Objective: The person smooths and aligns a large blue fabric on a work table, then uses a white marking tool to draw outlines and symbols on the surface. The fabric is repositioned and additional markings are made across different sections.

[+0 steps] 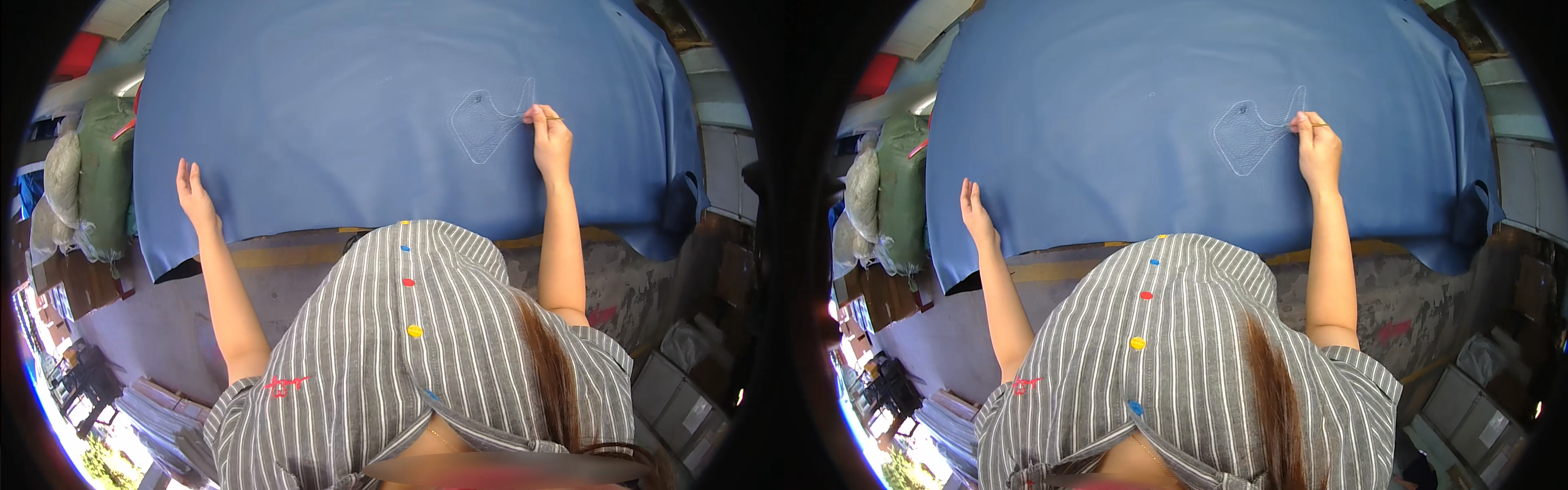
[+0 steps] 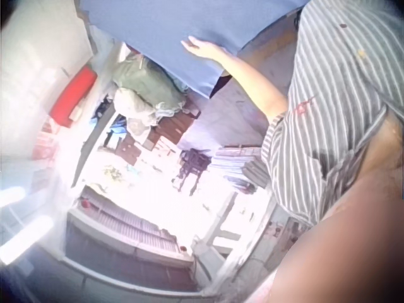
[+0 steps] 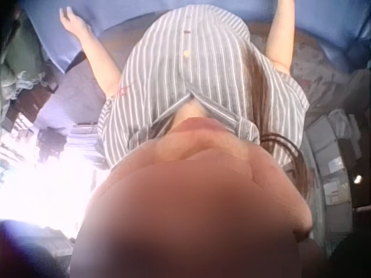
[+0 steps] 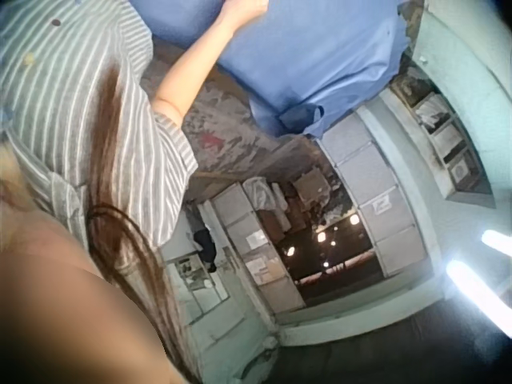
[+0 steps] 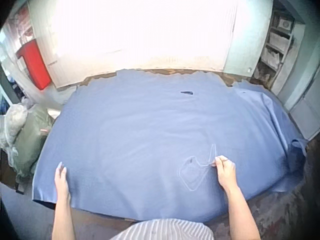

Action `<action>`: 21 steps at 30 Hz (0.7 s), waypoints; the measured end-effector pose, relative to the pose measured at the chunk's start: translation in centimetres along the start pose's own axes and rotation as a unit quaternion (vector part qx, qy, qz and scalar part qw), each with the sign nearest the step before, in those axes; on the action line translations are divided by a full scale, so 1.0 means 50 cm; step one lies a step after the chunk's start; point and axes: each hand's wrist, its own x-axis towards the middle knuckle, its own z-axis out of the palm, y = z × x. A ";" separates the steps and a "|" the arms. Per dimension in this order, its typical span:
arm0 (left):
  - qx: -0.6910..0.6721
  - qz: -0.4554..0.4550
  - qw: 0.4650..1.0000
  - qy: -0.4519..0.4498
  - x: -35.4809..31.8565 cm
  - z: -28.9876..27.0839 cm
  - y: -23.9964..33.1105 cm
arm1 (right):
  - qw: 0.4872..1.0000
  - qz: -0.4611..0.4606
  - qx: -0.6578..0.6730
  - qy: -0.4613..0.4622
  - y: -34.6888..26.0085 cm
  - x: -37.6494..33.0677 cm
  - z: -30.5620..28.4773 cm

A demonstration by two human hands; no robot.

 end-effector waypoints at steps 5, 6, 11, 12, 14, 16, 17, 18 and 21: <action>-0.098 -0.158 0.982 0.018 -0.149 -0.070 0.037 | 0.992 0.019 0.115 -0.046 -0.029 -0.025 0.048; -0.110 -0.188 0.975 0.050 -0.177 -0.072 0.042 | 0.993 -0.016 0.098 -0.070 -0.035 -0.036 0.057; -0.248 -0.274 0.914 0.167 -0.276 -0.069 0.069 | 0.997 -0.045 0.017 -0.054 -0.052 -0.060 0.070; -0.286 -0.291 0.898 0.167 -0.286 -0.067 0.073 | 0.998 -0.024 0.026 -0.053 -0.051 -0.059 0.068; -0.347 -0.307 0.868 0.177 -0.294 -0.071 0.075 | 0.997 -0.028 0.049 -0.047 -0.048 -0.057 0.061; -0.385 -0.324 0.844 0.186 -0.291 -0.078 0.072 | 0.998 -0.024 0.043 -0.031 -0.045 -0.057 0.058; -0.412 -0.330 0.829 0.184 -0.288 -0.080 0.069 | 0.999 -0.026 0.034 -0.027 -0.044 -0.058 0.059; -0.448 -0.344 0.802 0.193 -0.284 -0.088 0.068 | 0.997 -0.054 0.030 -0.040 -0.045 -0.061 0.060; -0.531 -0.334 0.763 0.158 -0.283 -0.096 0.065 | 0.996 0.011 0.033 -0.080 -0.055 -0.072 0.070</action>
